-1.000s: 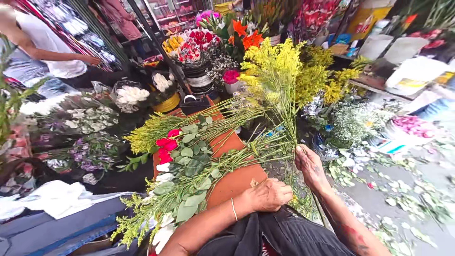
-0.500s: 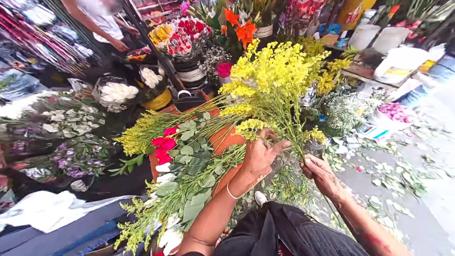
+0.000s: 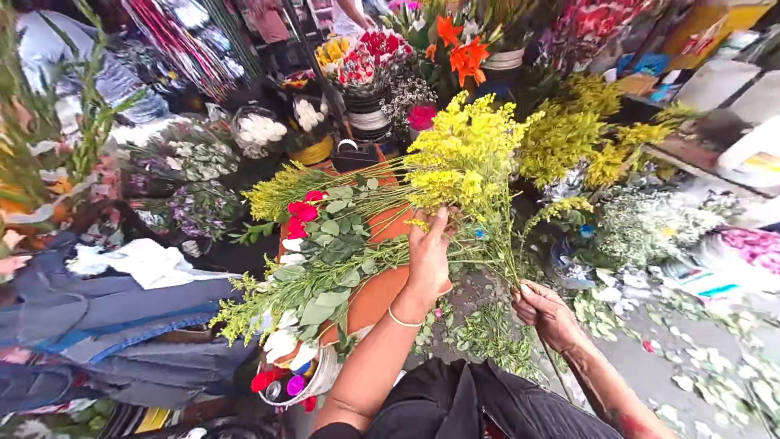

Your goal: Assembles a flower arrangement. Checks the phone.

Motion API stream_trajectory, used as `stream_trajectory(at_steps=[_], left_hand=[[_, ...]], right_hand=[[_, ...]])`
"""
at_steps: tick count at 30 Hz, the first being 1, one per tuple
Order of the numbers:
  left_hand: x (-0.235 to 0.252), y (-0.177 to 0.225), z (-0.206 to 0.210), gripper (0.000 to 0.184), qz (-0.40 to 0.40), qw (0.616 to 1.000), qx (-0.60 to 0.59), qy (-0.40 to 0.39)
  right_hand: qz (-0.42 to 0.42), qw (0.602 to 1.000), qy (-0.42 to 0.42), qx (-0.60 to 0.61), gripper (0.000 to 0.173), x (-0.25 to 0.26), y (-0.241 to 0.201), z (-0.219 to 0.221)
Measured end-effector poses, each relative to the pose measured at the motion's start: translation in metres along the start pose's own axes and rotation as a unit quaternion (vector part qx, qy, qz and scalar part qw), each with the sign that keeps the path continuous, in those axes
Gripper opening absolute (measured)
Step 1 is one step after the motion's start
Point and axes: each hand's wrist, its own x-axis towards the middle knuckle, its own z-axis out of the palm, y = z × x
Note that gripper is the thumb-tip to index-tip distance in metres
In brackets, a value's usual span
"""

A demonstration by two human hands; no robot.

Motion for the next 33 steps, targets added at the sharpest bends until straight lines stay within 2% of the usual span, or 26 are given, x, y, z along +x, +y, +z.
stream_trajectory(at_steps=[1,4,5,6,7,8,9,10,11,12,14,15,16,17,19,21,22,23,24,25,27,29,30,31,32,33], left_hand=[[-0.005,-0.009,0.009,0.015,0.017,0.999,-0.034,-0.002],[-0.027,-0.058,0.034,0.042,0.052,0.992,-0.111,0.038],[-0.042,-0.08,0.035,0.045,0.027,0.995,-0.092,0.029],[-0.063,-0.104,0.029,0.046,-0.035,0.999,-0.019,-0.003],[-0.084,-0.127,0.02,0.043,-0.132,0.981,0.119,-0.073],[-0.098,-0.146,0.008,0.042,-0.235,0.908,0.298,-0.178],[-0.107,-0.163,-0.001,0.045,-0.304,0.786,0.454,-0.29],[-0.112,-0.176,-0.006,0.05,-0.341,0.674,0.544,-0.365],[-0.116,-0.186,-0.013,0.052,-0.346,0.617,0.592,-0.386],[-0.116,-0.188,-0.016,0.058,-0.329,0.61,0.621,-0.367],[-0.109,-0.173,-0.004,0.096,-0.251,0.668,0.642,-0.282],[-0.104,-0.164,0.007,0.108,-0.181,0.715,0.632,-0.237],[-0.097,-0.156,0.019,0.108,-0.103,0.769,0.603,-0.189],[-0.089,-0.149,0.031,0.1,-0.035,0.817,0.558,-0.137],[-0.071,-0.134,0.052,0.071,0.025,0.891,0.451,-0.054],[-0.058,-0.128,0.06,0.045,0.018,0.93,0.366,-0.015],[-0.056,-0.131,0.059,0.04,0.004,0.932,0.361,-0.008],[-0.059,-0.137,0.055,0.042,-0.018,0.915,0.403,-0.017],[-0.066,-0.144,0.047,0.046,-0.056,0.86,0.503,-0.06],[-0.076,-0.15,0.042,0.049,-0.128,0.765,0.614,-0.148],[-0.096,-0.178,0.03,0.053,-0.259,0.563,0.708,-0.337],[-0.102,-0.186,0.026,0.05,-0.278,0.466,0.736,-0.405],[-0.098,-0.177,0.03,0.046,-0.263,0.445,0.757,-0.399],[-0.094,-0.167,0.034,0.041,-0.24,0.444,0.773,-0.385],[-0.091,-0.159,0.035,0.039,-0.21,0.466,0.779,-0.364],[-0.088,-0.153,0.034,0.038,-0.171,0.509,0.772,-0.339]], right_hand=[[0.004,1.0,0.02,-0.009,0.028,-0.002,-0.004,-0.008],[0.014,0.994,0.108,-0.03,0.031,-0.006,-0.016,-0.036],[0.009,0.989,0.139,-0.04,0.032,-0.004,-0.02,-0.047],[-0.001,0.983,0.169,-0.066,0.031,-0.002,-0.024,-0.059],[-0.017,0.974,0.192,-0.115,0.03,0.001,-0.028,-0.071],[-0.036,0.959,0.214,-0.182,0.029,0.004,-0.031,-0.084],[-0.053,0.935,0.237,-0.257,0.031,0.005,-0.034,-0.095],[-0.066,0.907,0.255,-0.33,0.035,0.005,-0.038,-0.105],[-0.075,0.88,0.262,-0.389,0.038,0.004,-0.045,-0.113],[-0.087,0.856,0.262,-0.437,0.039,0.002,-0.052,-0.117],[-0.119,0.825,0.253,-0.492,0.037,-0.004,-0.054,-0.121],[-0.135,0.817,0.243,-0.506,0.035,-0.007,-0.051,-0.122],[-0.15,0.814,0.229,-0.512,0.034,-0.011,-0.046,-0.122],[-0.164,0.815,0.215,-0.513,0.033,-0.015,-0.04,-0.12],[-0.189,0.818,0.189,-0.509,0.032,-0.022,-0.028,-0.116],[-0.193,0.824,0.171,-0.504,0.032,-0.029,-0.02,-0.111],[-0.192,0.827,0.167,-0.501,0.032,-0.032,-0.019,-0.11],[-0.19,0.831,0.165,-0.497,0.032,-0.034,-0.019,-0.109],[-0.188,0.835,0.164,-0.491,0.033,-0.035,-0.02,-0.109],[-0.186,0.838,0.163,-0.487,0.034,-0.036,-0.022,-0.111],[-0.173,0.848,0.145,-0.48,0.035,-0.039,-0.022,-0.116],[-0.17,0.852,0.116,-0.481,0.032,-0.043,-0.013,-0.119],[-0.177,0.85,0.111,-0.484,0.03,-0.044,-0.008,-0.119],[-0.182,0.847,0.108,-0.487,0.03,-0.045,-0.005,-0.12],[-0.183,0.845,0.103,-0.491,0.029,-0.047,-0.004,-0.121],[-0.184,0.845,0.098,-0.493,0.03,-0.047,-0.005,-0.121]])
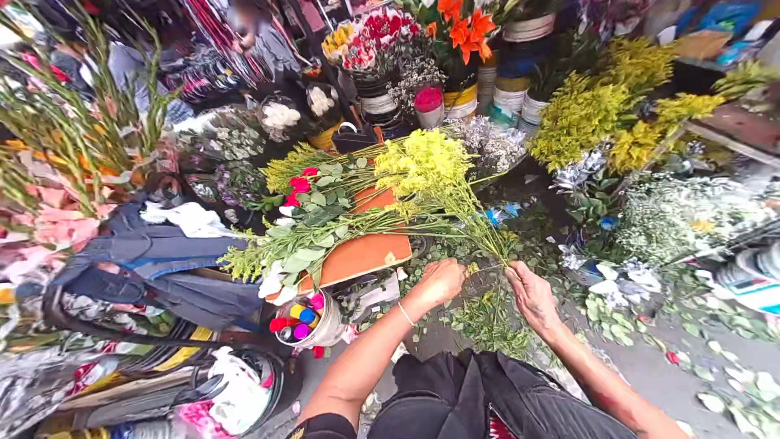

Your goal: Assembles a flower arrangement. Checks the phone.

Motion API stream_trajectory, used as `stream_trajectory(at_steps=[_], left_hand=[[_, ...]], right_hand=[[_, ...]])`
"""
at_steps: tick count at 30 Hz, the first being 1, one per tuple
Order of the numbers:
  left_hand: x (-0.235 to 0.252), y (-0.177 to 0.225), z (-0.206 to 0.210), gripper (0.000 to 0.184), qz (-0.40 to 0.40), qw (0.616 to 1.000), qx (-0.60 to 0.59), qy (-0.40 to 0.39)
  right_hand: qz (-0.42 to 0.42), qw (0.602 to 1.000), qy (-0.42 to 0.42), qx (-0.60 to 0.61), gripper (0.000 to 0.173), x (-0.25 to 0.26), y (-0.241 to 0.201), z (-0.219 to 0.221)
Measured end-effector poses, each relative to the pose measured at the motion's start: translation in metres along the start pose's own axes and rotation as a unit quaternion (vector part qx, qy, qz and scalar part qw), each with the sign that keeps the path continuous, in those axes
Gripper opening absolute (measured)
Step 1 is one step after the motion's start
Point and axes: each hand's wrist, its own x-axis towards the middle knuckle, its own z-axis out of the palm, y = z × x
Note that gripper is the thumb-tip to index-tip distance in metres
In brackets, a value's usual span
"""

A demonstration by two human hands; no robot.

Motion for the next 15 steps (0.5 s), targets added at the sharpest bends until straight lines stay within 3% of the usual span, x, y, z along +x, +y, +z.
stream_trajectory(at_steps=[3,6,9,10,12,15], left_hand=[[-0.009,-0.006,-0.013,0.05,0.081,0.974,-0.172,0.125],[-0.018,0.009,-0.007,0.047,0.116,0.899,-0.366,0.212],[-0.021,0.03,0.026,0.044,0.061,0.932,-0.211,0.29],[-0.022,0.032,0.042,0.043,0.06,0.955,-0.116,0.268],[-0.021,0.021,0.074,0.037,0.098,0.987,0.011,0.124],[-0.014,-0.021,0.104,0.036,0.145,0.987,0.075,-0.006]], right_hand=[[-0.012,1.0,0.022,0.002,0.031,0.007,-0.006,0.001],[-0.04,0.998,0.046,-0.014,0.03,0.014,-0.012,0.008],[-0.05,0.998,0.042,-0.016,0.03,0.018,-0.017,0.016],[-0.055,0.998,0.039,-0.014,0.03,0.02,-0.019,0.018],[-0.073,0.996,0.04,-0.015,0.034,0.021,-0.023,0.024],[-0.09,0.994,0.054,-0.011,0.035,0.027,-0.026,0.022]])
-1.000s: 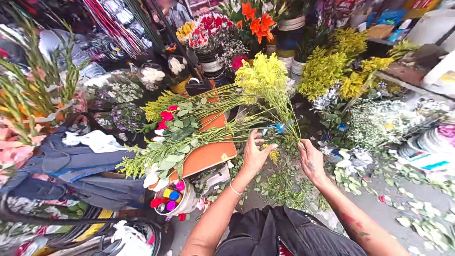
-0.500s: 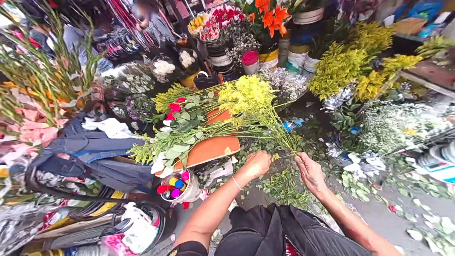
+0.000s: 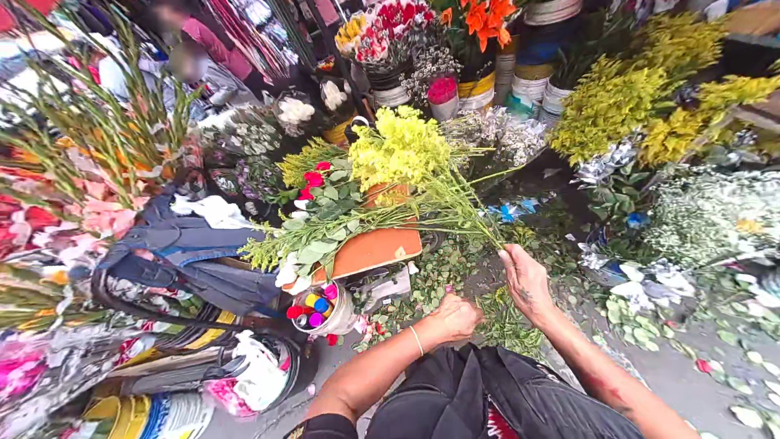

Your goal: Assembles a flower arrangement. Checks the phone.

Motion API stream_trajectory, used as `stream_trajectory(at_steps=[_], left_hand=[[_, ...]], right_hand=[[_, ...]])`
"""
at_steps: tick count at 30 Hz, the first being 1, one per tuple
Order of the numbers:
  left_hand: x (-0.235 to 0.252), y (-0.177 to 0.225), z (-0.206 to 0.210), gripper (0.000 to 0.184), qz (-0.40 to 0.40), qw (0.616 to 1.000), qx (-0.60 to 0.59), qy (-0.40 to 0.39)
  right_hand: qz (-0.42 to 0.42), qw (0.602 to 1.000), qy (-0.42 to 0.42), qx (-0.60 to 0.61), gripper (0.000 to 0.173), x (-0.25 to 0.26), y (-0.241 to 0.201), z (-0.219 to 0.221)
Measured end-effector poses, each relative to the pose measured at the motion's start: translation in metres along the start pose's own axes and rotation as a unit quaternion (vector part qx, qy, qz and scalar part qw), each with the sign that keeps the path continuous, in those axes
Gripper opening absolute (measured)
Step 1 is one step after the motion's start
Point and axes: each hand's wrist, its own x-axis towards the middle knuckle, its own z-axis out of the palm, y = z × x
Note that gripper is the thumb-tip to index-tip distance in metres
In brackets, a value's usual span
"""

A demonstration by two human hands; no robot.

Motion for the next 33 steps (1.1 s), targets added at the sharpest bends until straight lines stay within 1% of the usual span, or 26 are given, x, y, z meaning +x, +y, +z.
stream_trajectory(at_steps=[1,2,3,4,5,6,8,10,11,12,13,14,15,16,17,18,19,20,21,23,24,26,28,29,31,33], left_hand=[[-0.004,-0.011,-0.01,0.043,-0.029,0.998,-0.041,-0.033],[-0.007,-0.022,-0.027,0.061,-0.065,0.991,-0.104,-0.044],[-0.012,-0.031,-0.046,0.078,-0.088,0.978,-0.19,0.002],[-0.017,-0.038,-0.065,0.08,-0.089,0.946,-0.296,0.099],[-0.02,-0.041,-0.08,0.07,-0.067,0.891,-0.395,0.213],[-0.02,-0.04,-0.093,0.058,-0.036,0.818,-0.485,0.308],[-0.017,-0.032,-0.111,0.035,0.026,0.663,-0.627,0.409],[-0.01,-0.022,-0.114,0.012,0.031,0.526,-0.724,0.446],[-0.005,-0.019,-0.11,0.017,0.015,0.468,-0.761,0.448],[-0.001,-0.019,-0.103,0.022,-0.006,0.427,-0.794,0.433],[0.003,-0.02,-0.091,0.022,-0.035,0.403,-0.824,0.397],[0.007,-0.02,-0.076,0.02,-0.08,0.404,-0.843,0.346],[0.011,-0.019,-0.057,0.018,-0.138,0.439,-0.842,0.28],[0.015,-0.015,-0.037,0.015,-0.193,0.503,-0.816,0.209],[0.019,-0.011,-0.018,0.012,-0.232,0.586,-0.762,0.147],[0.022,-0.007,-0.007,0.014,-0.249,0.662,-0.698,0.116],[0.022,-0.006,-0.005,0.017,-0.241,0.712,-0.65,0.113],[0.018,-0.007,-0.012,0.018,-0.201,0.734,-0.635,0.134],[0.012,-0.009,-0.025,0.027,-0.138,0.732,-0.646,0.169],[-0.002,-0.011,-0.056,0.057,-0.015,0.703,-0.672,0.234],[-0.006,-0.008,-0.071,0.058,0.016,0.682,-0.677,0.276],[-0.009,0.001,-0.091,0.035,0.02,0.644,-0.673,0.364],[-0.004,0.007,-0.094,0.01,-0.007,0.627,-0.651,0.427],[0.0,0.008,-0.091,0.009,-0.007,0.624,-0.642,0.444],[0.005,0.006,-0.078,0.021,0.004,0.614,-0.64,0.462],[0.006,0.004,-0.068,0.026,-0.003,0.594,-0.65,0.473]], right_hand=[[-0.01,1.0,0.006,0.0,0.034,0.002,0.002,0.0],[-0.015,1.0,0.009,0.003,0.035,0.003,0.005,0.0],[-0.017,1.0,0.01,0.007,0.035,0.002,0.009,0.001],[-0.019,1.0,0.009,0.012,0.035,-0.001,0.014,0.002],[-0.023,1.0,0.005,0.013,0.036,-0.004,0.017,0.005],[-0.027,1.0,-0.004,0.014,0.037,-0.009,0.019,0.007],[-0.028,0.999,-0.02,0.018,0.037,-0.017,0.018,0.012],[-0.033,0.999,-0.024,0.025,0.038,-0.023,0.014,0.017],[-0.039,0.999,-0.024,0.031,0.039,-0.024,0.012,0.017],[-0.046,0.998,-0.022,0.04,0.04,-0.023,0.011,0.017],[-0.051,0.997,-0.023,0.057,0.041,-0.022,0.011,0.016],[-0.051,0.994,-0.031,0.09,0.043,-0.02,0.013,0.015],[-0.043,0.987,-0.052,0.144,0.043,-0.019,0.015,0.014],[-0.024,0.973,-0.089,0.213,0.041,-0.018,0.017,0.014],[0.005,0.948,-0.131,0.291,0.037,-0.017,0.018,0.013],[0.044,0.912,-0.169,0.371,0.032,-0.014,0.017,0.01],[0.087,0.87,-0.201,0.442,0.029,-0.011,0.017,0.006],[0.125,0.833,-0.222,0.491,0.027,-0.008,0.017,0.002],[0.15,0.809,-0.235,0.517,0.026,-0.007,0.02,-0.001],[0.166,0.793,-0.248,0.531,0.023,-0.011,0.032,-0.001],[0.169,0.793,-0.249,0.53,0.021,-0.013,0.039,0.001],[0.178,0.792,-0.245,0.529,0.019,-0.021,0.049,0.007],[0.185,0.789,-0.235,0.537,0.018,-0.027,0.052,0.011],[0.185,0.784,-0.231,0.546,0.018,-0.028,0.052,0.012],[0.184,0.764,-0.233,0.572,0.019,-0.028,0.05,0.012],[0.183,0.749,-0.236,0.591,0.02,-0.027,0.049,0.011]])
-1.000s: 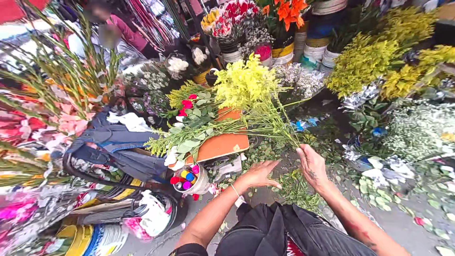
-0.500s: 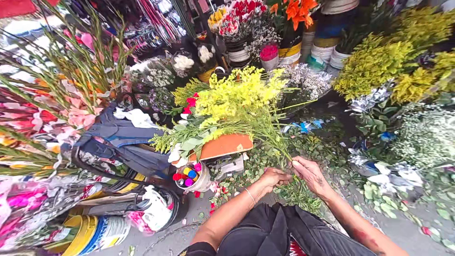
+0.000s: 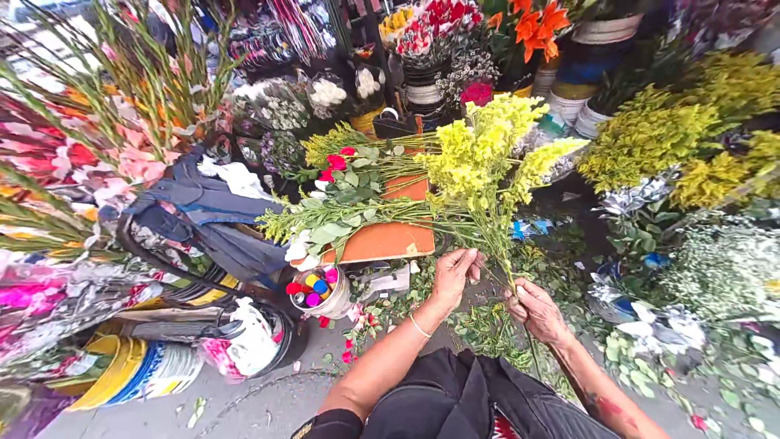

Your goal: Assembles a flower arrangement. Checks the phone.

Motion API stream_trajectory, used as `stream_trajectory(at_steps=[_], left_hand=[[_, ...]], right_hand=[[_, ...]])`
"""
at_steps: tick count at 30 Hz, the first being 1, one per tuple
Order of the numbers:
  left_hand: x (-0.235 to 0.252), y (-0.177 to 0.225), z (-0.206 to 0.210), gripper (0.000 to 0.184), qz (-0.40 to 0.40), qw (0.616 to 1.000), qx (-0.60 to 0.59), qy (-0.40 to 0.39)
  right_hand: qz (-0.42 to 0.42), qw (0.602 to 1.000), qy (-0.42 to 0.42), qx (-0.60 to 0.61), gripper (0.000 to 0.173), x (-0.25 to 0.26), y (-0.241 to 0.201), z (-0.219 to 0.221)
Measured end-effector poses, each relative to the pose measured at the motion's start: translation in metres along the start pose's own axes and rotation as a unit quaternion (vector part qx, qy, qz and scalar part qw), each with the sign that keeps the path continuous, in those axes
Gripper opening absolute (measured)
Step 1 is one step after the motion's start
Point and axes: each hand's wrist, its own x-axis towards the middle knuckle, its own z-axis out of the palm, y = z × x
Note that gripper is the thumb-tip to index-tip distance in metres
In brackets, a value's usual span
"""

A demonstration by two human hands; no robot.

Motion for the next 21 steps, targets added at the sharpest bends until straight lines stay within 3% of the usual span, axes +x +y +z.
stream_trajectory(at_steps=[3,5,6,9,12,13,15,17,18,19,21], left_hand=[[0.0,0.002,-0.002,0.024,-0.003,0.999,0.035,0.012],[0.001,-0.001,-0.007,0.027,-0.071,0.984,0.166,0.015],[-0.002,-0.008,-0.012,0.03,-0.137,0.954,0.266,-0.02],[-0.022,-0.049,-0.01,0.03,-0.304,0.801,0.453,-0.245],[-0.027,-0.057,-0.005,0.033,-0.312,0.632,0.619,-0.347],[-0.034,-0.058,-0.009,0.035,-0.319,0.589,0.643,-0.371],[-0.053,-0.078,-0.03,0.036,-0.339,0.545,0.648,-0.41],[-0.061,-0.099,-0.047,0.045,-0.355,0.554,0.629,-0.413],[-0.056,-0.098,-0.052,0.056,-0.343,0.594,0.616,-0.388],[-0.048,-0.093,-0.054,0.067,-0.313,0.656,0.59,-0.35],[-0.028,-0.062,-0.04,0.069,-0.213,0.799,0.493,-0.268]], right_hand=[[0.001,1.0,0.006,0.013,0.02,0.0,-0.004,-0.002],[-0.004,1.0,0.003,0.026,0.02,-0.001,-0.006,-0.002],[-0.009,1.0,0.0,0.03,0.02,-0.001,-0.006,-0.001],[0.024,0.997,-0.024,-0.066,0.022,-0.003,0.007,-0.001],[0.009,0.96,-0.045,-0.275,0.03,-0.006,0.025,-0.003],[-0.033,0.935,-0.034,-0.351,0.034,-0.008,0.025,-0.002],[-0.12,0.885,0.013,-0.45,0.041,-0.005,0.014,0.002],[-0.163,0.866,0.057,-0.468,0.042,0.007,0.0,0.001],[-0.169,0.871,0.069,-0.457,0.042,0.013,-0.004,-0.001],[-0.167,0.879,0.076,-0.44,0.042,0.016,-0.004,-0.004],[-0.146,0.901,0.072,-0.401,0.042,0.011,0.0,-0.009]])
